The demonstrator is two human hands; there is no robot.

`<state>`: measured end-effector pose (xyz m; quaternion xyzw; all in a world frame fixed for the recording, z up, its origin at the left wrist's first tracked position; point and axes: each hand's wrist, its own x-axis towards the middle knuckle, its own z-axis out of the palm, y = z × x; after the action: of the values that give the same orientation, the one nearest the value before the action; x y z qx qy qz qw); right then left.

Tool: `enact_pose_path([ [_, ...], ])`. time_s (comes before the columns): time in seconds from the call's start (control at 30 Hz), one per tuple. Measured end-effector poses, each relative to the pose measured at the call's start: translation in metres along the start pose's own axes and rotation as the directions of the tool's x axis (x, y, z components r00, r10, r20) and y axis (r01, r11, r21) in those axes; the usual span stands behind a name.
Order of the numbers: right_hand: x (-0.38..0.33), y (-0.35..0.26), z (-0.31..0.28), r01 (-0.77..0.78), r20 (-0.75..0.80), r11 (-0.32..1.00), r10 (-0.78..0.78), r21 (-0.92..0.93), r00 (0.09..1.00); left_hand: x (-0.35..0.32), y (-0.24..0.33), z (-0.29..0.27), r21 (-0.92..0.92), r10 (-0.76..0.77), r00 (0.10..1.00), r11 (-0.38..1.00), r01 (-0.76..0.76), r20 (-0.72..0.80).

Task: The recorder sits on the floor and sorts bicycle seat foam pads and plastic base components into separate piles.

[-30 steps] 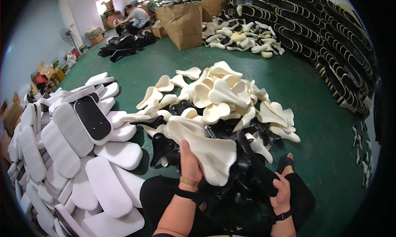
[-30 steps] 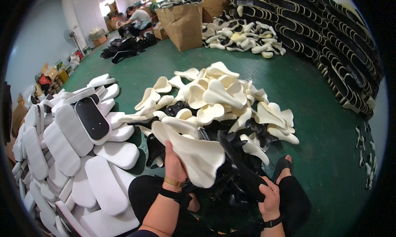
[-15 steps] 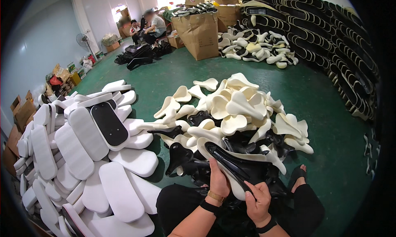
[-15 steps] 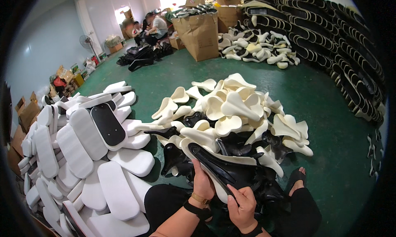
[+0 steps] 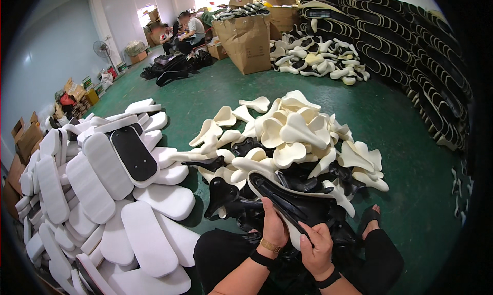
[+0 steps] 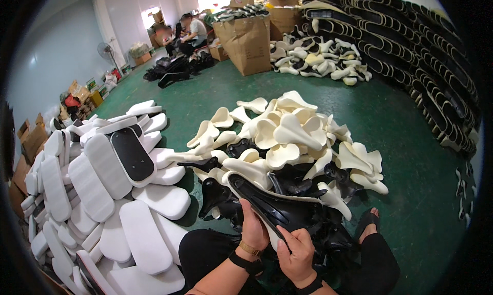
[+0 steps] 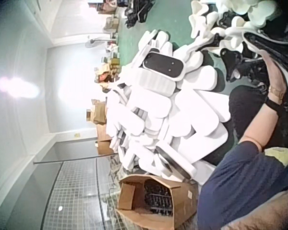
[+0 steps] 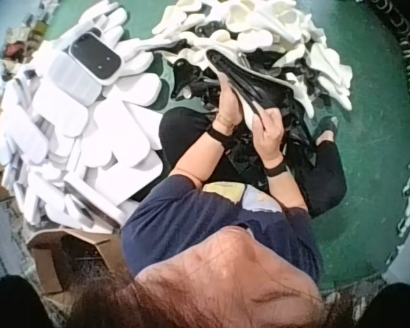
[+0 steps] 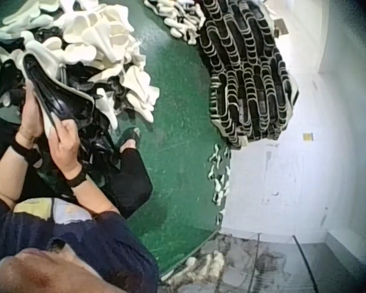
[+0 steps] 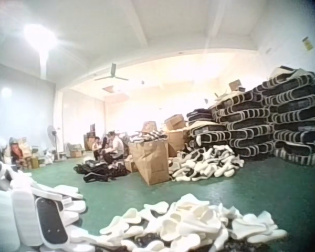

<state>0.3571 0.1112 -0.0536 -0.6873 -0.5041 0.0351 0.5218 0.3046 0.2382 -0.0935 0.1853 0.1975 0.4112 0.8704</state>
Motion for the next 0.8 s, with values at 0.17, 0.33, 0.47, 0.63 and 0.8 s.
enact_pose_path([
  [0.17, -0.002, 0.003, 0.003, 0.011, -0.013, 0.998, -0.011, -0.057, 1.000, -0.004, 0.001, 0.007, -0.007, -0.008, 0.999, 1.000, 0.008, -0.040],
  [0.33, 0.003, 0.007, 0.000, 0.081, 0.007, 0.990, -0.081, -0.112, 0.997, 0.002, -0.004, 0.003, -0.042, -0.061, 0.997, 0.997, 0.063, 0.048],
  [0.47, 0.007, 0.006, 0.008, 0.151, 0.035, 0.983, -0.148, -0.105, 0.988, 0.005, -0.001, -0.016, 0.109, -0.002, 0.999, 0.994, -0.002, 0.040],
  [0.63, 0.001, 0.008, 0.000, 0.155, 0.037, 0.977, -0.151, -0.148, 0.988, 0.001, -0.007, -0.002, 0.097, 0.028, 0.999, 0.995, -0.030, 0.027],
  [0.8, -0.005, 0.015, 0.002, 0.145, 0.058, 0.984, -0.139, -0.106, 0.989, 0.001, -0.003, -0.003, 0.222, 0.035, 0.999, 0.975, -0.026, -0.037],
])
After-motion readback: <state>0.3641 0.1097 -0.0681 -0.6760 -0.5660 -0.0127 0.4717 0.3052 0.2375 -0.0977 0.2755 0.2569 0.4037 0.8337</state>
